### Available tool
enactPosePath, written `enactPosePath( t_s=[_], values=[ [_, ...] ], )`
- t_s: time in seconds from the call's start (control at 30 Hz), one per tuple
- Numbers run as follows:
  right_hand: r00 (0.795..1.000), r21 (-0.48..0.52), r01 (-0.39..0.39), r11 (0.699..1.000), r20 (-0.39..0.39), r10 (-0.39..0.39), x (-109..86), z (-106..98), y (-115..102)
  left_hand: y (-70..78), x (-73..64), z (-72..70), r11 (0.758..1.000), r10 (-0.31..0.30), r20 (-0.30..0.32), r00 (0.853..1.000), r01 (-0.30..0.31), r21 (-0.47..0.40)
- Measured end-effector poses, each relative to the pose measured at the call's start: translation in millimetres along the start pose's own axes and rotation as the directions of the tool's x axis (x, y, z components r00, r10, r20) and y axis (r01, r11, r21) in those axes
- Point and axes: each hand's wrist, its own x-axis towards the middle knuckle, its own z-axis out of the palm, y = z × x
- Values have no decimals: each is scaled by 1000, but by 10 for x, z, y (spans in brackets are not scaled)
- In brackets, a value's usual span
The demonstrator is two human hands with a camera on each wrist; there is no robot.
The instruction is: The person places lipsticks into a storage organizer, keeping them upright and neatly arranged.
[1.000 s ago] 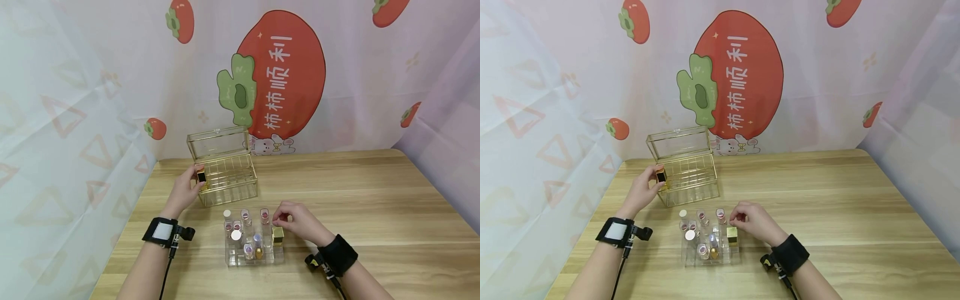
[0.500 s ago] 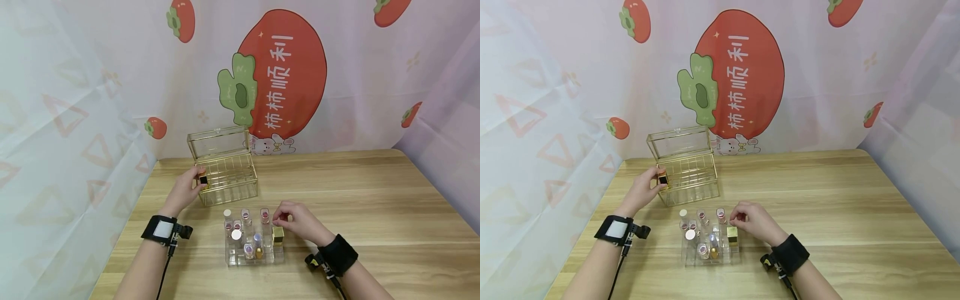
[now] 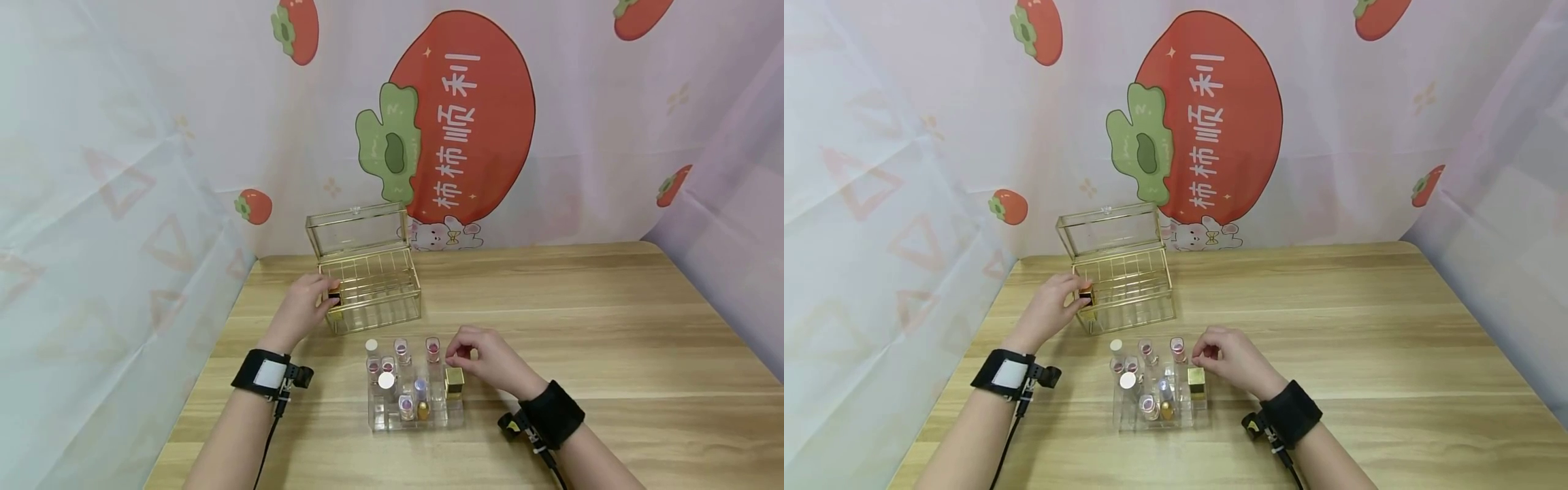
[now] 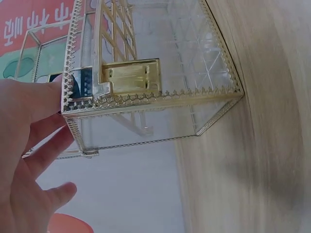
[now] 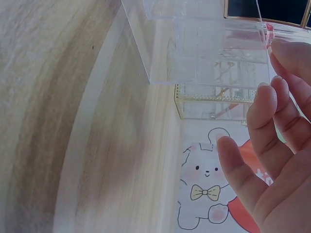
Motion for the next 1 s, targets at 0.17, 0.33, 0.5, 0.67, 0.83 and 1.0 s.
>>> enactPosePath(
  t_s=[0.17, 0.33, 0.5, 0.67, 0.83, 1.0],
  values=[
    [1000, 1, -6, 1000, 2, 6, -3, -3, -9, 26, -1, -34, 988, 20, -8, 1000, -19, 154],
    [1000, 5, -7, 1000, 0, 7, -2, -7, -2, 53, 2, -65, 971, 41, 9, 999, -42, 233],
    [1000, 0, 11, 1000, -1, -11, -5, -3, 16, 66, 1, -77, 971, 31, 25, 999, -36, 236],
    [1000, -4, 16, 1000, -7, -16, -2, 1, 25, 80, 3, -98, 972, 6, 63, 998, -21, 234],
    [1000, -5, 10, 1000, -7, -10, -2, 3, 28, 86, 11, -111, 974, -11, 83, 996, -8, 228],
    [1000, 0, 4, 1000, -3, -4, -5, -2, 25, 83, 24, -111, 974, -24, 89, 996, 3, 226]
  ],
)
